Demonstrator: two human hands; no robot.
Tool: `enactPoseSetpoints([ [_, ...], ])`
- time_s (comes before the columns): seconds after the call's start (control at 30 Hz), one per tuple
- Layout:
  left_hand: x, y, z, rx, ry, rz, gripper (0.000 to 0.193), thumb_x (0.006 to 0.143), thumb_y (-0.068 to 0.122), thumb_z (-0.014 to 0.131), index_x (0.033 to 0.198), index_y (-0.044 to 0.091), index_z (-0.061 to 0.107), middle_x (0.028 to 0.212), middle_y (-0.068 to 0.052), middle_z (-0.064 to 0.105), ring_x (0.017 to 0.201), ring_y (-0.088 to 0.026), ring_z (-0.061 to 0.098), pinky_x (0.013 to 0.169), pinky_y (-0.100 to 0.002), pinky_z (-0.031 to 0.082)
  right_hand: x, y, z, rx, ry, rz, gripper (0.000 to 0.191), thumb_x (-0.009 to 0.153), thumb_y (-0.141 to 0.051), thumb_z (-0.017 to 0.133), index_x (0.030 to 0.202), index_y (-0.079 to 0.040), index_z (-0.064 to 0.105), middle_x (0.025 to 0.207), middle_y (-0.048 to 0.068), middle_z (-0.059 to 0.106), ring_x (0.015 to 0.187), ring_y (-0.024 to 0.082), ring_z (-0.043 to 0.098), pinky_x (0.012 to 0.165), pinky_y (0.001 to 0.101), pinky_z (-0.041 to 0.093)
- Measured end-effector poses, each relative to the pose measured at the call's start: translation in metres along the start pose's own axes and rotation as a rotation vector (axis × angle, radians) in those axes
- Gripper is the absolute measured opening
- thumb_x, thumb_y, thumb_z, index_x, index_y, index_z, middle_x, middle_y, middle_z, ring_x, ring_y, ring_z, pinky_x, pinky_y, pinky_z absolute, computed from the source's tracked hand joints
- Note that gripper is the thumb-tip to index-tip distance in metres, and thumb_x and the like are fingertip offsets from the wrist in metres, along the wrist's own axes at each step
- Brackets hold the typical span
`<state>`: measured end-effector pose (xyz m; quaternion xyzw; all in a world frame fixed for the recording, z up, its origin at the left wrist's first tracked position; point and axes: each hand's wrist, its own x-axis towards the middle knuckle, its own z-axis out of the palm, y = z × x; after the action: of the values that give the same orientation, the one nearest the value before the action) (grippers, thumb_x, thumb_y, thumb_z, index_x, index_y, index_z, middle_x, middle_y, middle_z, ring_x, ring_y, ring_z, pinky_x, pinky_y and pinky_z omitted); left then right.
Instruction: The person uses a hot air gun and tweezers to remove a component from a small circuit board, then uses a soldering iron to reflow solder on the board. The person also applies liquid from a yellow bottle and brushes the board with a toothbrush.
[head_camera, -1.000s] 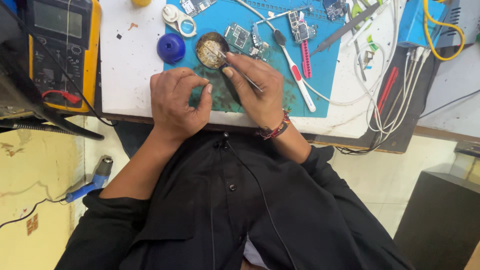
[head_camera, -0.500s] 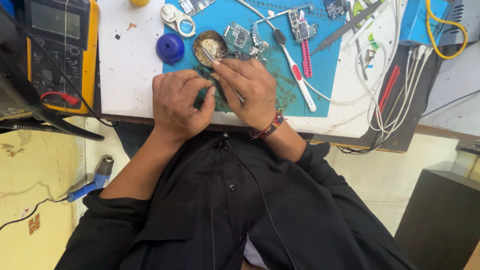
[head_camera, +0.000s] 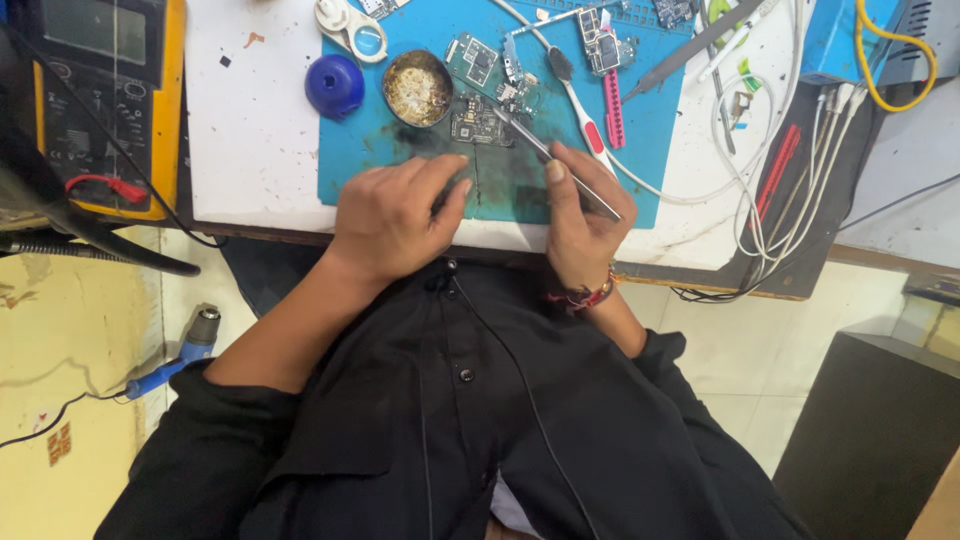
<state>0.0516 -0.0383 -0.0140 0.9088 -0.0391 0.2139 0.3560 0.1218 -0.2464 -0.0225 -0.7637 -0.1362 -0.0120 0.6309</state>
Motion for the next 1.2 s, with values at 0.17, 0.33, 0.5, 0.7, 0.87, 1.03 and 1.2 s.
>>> enactPoseSetpoints([
  [0.17, 0.004, 0.002, 0.007, 0.093, -0.046, -0.025, 0.021, 0.097, 0.021, 0.071, 0.115, 0.009, 0.07, 0.08, -0.005, 0.066, 0.069, -0.026, 0.066, 0.063, -0.039, 0.05, -0.008, 0.005, -0.011, 0.006, -0.035, 0.023, 0.02, 0.104, -0.006, 0.071, 0.121, 0.005, 0.072, 0.107, 0.011, 0.072, 0.088, 0.01, 0.063, 0.076, 0.0237, 0.049],
  [0.33, 0.002, 0.002, 0.008, 0.143, -0.062, -0.018, 0.026, 0.097, 0.021, 0.07, 0.12, 0.008, 0.069, 0.078, -0.004, 0.064, 0.068, -0.024, 0.066, 0.062, -0.039, 0.05, -0.007, 0.004, -0.006, -0.08, -0.043, -0.059, 0.019, 0.103, -0.005, 0.073, 0.12, 0.003, 0.073, 0.11, 0.014, 0.072, 0.096, 0.015, 0.065, 0.084, 0.0269, 0.052],
  [0.5, 0.002, 0.001, 0.01, 0.155, -0.06, -0.015, 0.027, 0.097, 0.021, 0.071, 0.121, 0.008, 0.069, 0.078, -0.003, 0.063, 0.067, -0.024, 0.065, 0.062, -0.038, 0.05, -0.005, -0.001, -0.003, -0.174, -0.047, -0.076, 0.018, 0.1, -0.004, 0.075, 0.117, 0.001, 0.074, 0.108, 0.015, 0.075, 0.095, 0.018, 0.068, 0.085, 0.0283, 0.053],
  [0.7, 0.002, 0.001, 0.011, 0.183, -0.052, -0.008, 0.027, 0.096, 0.022, 0.071, 0.12, 0.009, 0.07, 0.077, -0.003, 0.062, 0.067, -0.023, 0.065, 0.062, -0.038, 0.05, -0.004, -0.003, -0.002, -0.215, -0.04, -0.127, 0.017, 0.1, -0.002, 0.075, 0.116, 0.001, 0.075, 0.107, 0.015, 0.075, 0.097, 0.022, 0.069, 0.088, 0.0309, 0.053],
  [0.87, 0.001, 0.001, 0.012, 0.177, -0.052, -0.011, 0.027, 0.096, 0.022, 0.071, 0.12, 0.009, 0.07, 0.077, -0.003, 0.062, 0.067, -0.023, 0.065, 0.062, -0.038, 0.05, -0.004, -0.002, -0.002, -0.212, -0.05, -0.124, 0.017, 0.099, -0.001, 0.075, 0.116, 0.0, 0.075, 0.106, 0.015, 0.075, 0.096, 0.022, 0.068, 0.087, 0.0309, 0.053],
  [1.03, 0.001, 0.001, 0.013, 0.193, -0.049, -0.005, 0.027, 0.097, 0.022, 0.071, 0.12, 0.009, 0.07, 0.077, -0.003, 0.062, 0.067, -0.023, 0.065, 0.062, -0.038, 0.05, -0.004, -0.002, -0.003, -0.24, -0.054, -0.156, 0.017, 0.099, -0.001, 0.075, 0.116, 0.0, 0.075, 0.107, 0.015, 0.075, 0.097, 0.023, 0.069, 0.089, 0.0319, 0.052],
  [1.2, 0.001, 0.0, 0.014, 0.198, -0.055, -0.005, 0.028, 0.097, 0.023, 0.071, 0.121, 0.009, 0.07, 0.077, -0.003, 0.062, 0.066, -0.023, 0.065, 0.062, -0.038, 0.05, -0.005, -0.003, -0.002, -0.248, -0.057, -0.16, 0.017, 0.099, -0.001, 0.075, 0.116, 0.0, 0.074, 0.107, 0.014, 0.075, 0.097, 0.023, 0.068, 0.089, 0.0325, 0.052],
])
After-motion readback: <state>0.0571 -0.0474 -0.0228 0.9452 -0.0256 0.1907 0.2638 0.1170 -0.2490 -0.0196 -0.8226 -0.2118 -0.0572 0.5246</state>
